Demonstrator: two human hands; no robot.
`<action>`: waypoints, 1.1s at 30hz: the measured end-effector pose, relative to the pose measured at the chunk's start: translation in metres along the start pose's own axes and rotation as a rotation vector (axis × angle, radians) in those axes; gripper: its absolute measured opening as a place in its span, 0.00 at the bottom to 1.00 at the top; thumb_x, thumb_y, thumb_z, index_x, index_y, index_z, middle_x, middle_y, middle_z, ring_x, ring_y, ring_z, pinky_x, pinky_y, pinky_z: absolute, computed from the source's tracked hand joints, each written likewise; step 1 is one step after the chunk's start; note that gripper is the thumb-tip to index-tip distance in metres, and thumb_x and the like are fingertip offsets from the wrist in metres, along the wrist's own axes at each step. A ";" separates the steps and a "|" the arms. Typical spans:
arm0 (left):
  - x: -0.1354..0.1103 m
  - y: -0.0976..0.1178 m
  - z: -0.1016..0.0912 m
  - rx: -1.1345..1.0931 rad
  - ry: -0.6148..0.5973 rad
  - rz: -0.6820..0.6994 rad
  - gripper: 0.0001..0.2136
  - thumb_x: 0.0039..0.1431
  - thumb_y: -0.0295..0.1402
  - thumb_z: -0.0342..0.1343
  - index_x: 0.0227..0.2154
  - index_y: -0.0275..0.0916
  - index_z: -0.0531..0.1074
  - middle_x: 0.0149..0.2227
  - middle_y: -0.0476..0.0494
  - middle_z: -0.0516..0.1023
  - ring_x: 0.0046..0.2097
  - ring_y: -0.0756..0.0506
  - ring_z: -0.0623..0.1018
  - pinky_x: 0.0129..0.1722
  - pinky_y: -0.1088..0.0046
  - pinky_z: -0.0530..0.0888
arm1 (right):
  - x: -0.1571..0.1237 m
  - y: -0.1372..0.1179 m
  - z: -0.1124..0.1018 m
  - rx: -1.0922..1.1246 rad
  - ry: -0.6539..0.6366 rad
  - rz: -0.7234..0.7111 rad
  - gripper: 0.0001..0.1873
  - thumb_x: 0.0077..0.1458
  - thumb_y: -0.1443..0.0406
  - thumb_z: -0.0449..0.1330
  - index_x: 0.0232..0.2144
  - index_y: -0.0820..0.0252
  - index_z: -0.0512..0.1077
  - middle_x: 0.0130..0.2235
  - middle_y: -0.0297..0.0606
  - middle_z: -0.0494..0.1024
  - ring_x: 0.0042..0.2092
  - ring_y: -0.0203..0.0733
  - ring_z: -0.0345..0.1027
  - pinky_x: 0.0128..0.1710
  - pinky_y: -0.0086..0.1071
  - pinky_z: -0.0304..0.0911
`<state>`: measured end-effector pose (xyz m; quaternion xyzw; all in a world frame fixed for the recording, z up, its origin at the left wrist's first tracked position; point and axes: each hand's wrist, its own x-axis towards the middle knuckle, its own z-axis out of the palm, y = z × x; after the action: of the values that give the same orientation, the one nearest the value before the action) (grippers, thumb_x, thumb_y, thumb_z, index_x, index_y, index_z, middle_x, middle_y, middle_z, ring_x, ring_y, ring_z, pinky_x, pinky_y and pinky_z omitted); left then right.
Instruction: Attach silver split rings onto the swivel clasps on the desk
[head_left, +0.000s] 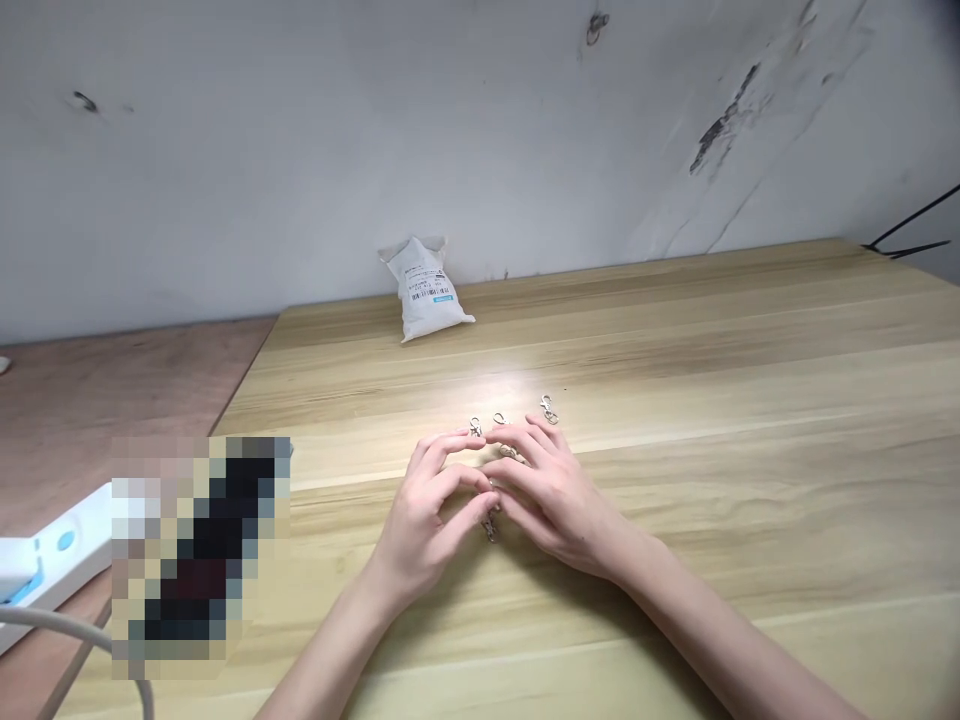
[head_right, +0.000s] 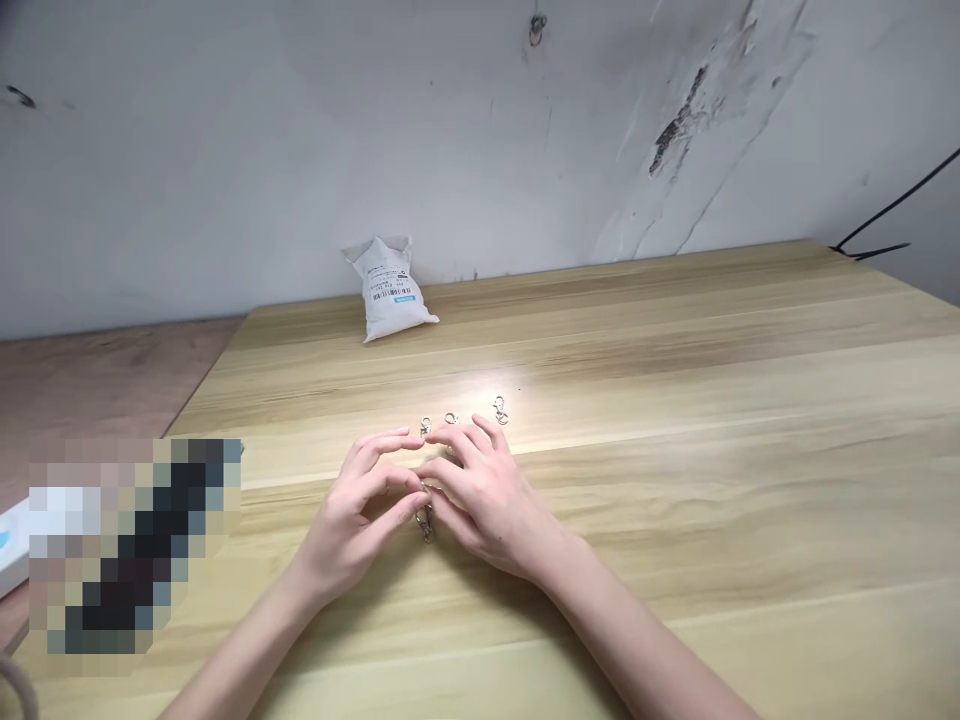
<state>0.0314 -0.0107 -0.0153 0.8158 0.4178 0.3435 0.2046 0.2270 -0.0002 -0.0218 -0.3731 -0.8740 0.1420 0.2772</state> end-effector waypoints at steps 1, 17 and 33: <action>0.000 0.001 0.000 -0.027 -0.001 -0.015 0.03 0.61 0.28 0.56 0.33 0.41 0.73 0.52 0.42 0.72 0.59 0.41 0.66 0.56 0.57 0.69 | 0.000 -0.001 0.000 0.011 -0.008 -0.007 0.10 0.64 0.66 0.51 0.43 0.56 0.71 0.53 0.45 0.70 0.56 0.45 0.61 0.62 0.51 0.48; 0.004 0.001 -0.008 0.127 0.098 0.211 0.09 0.58 0.22 0.57 0.38 0.42 0.76 0.50 0.43 0.74 0.58 0.41 0.66 0.55 0.59 0.69 | -0.003 -0.007 0.008 -0.023 0.104 -0.039 0.10 0.62 0.69 0.51 0.35 0.59 0.73 0.48 0.43 0.73 0.58 0.48 0.59 0.61 0.51 0.49; 0.003 -0.001 -0.006 0.337 0.119 0.132 0.04 0.57 0.26 0.57 0.31 0.41 0.75 0.53 0.43 0.74 0.59 0.38 0.67 0.53 0.58 0.64 | -0.002 -0.003 0.003 -0.108 0.269 -0.081 0.07 0.59 0.69 0.58 0.37 0.55 0.76 0.45 0.41 0.75 0.55 0.49 0.64 0.58 0.52 0.53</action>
<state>0.0280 -0.0076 -0.0110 0.8425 0.4263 0.3290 0.0169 0.2246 -0.0042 -0.0235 -0.3678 -0.8496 0.0322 0.3766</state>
